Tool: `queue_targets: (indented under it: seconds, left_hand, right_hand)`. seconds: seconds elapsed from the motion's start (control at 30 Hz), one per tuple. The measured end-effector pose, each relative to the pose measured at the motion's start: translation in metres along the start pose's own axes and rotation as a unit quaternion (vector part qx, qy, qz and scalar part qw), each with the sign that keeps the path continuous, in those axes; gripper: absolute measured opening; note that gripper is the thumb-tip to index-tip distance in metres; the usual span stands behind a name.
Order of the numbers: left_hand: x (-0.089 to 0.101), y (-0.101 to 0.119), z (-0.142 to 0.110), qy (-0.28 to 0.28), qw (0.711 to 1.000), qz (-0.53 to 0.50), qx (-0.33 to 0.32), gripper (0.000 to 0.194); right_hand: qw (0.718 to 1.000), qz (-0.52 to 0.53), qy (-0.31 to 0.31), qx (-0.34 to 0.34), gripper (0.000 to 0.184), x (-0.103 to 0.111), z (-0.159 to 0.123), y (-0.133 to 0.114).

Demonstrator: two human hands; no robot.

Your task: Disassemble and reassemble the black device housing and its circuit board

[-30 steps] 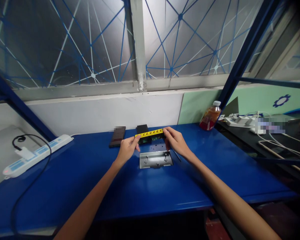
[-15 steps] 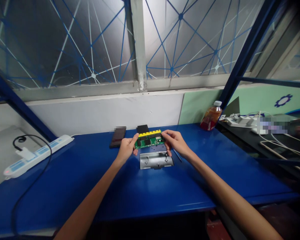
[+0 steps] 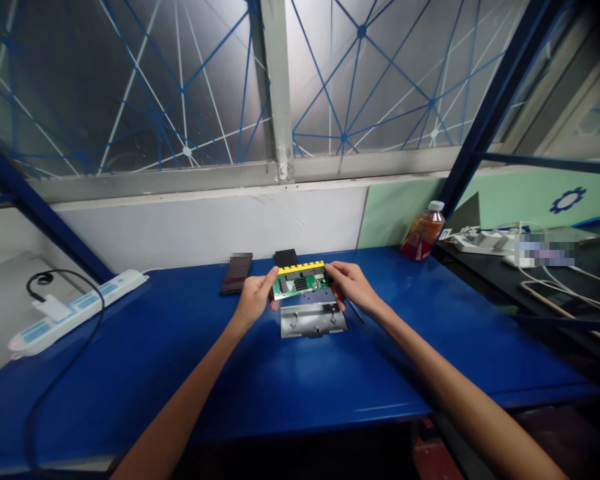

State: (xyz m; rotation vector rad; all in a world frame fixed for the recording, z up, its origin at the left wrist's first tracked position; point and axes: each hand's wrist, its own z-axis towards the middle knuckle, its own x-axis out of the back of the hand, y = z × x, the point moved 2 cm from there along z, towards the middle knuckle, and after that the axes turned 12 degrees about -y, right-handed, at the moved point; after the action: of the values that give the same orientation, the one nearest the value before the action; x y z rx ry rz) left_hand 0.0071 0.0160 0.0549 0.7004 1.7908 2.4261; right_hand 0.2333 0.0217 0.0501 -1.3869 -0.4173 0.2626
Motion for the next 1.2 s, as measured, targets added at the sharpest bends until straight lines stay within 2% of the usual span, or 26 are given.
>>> queue_targets:
  seconds: [0.17,0.3,0.4,0.57,0.8,0.97,1.2]
  left_hand:
    - [0.001,0.000,-0.001,0.003,1.000,0.027,0.006,0.067]
    - [0.005,-0.009,0.003,-0.020,0.999,0.022,0.031,0.069]
    - [0.005,-0.017,0.005,-0.052,0.996,-0.016,0.066,0.070]
    - [0.000,-0.026,0.006,-0.065,0.983,-0.102,0.139,0.070]
    - [-0.003,-0.029,0.007,-0.071,0.977,-0.134,0.149,0.068]
    - [-0.002,-0.024,0.005,-0.068,0.976,-0.151,0.141,0.064]
    - [-0.002,-0.008,0.003,-0.058,0.977,-0.168,0.122,0.054]
  right_hand:
    - [1.000,-0.016,0.020,0.000,0.037,0.001,0.000,-0.002]
    - [1.000,0.009,-0.009,0.022,0.037,0.001,-0.003,-0.010]
    - [0.999,0.039,-0.027,0.018,0.039,0.000,-0.004,-0.012]
    - [0.994,0.110,-0.026,-0.006,0.047,-0.001,-0.002,-0.009]
    - [0.990,0.132,-0.011,-0.042,0.045,0.000,-0.002,-0.010]
    - [0.995,0.093,-0.010,-0.025,0.048,0.000,-0.001,-0.008]
    - [0.999,-0.020,0.028,-0.008,0.045,0.003,0.000,-0.001]
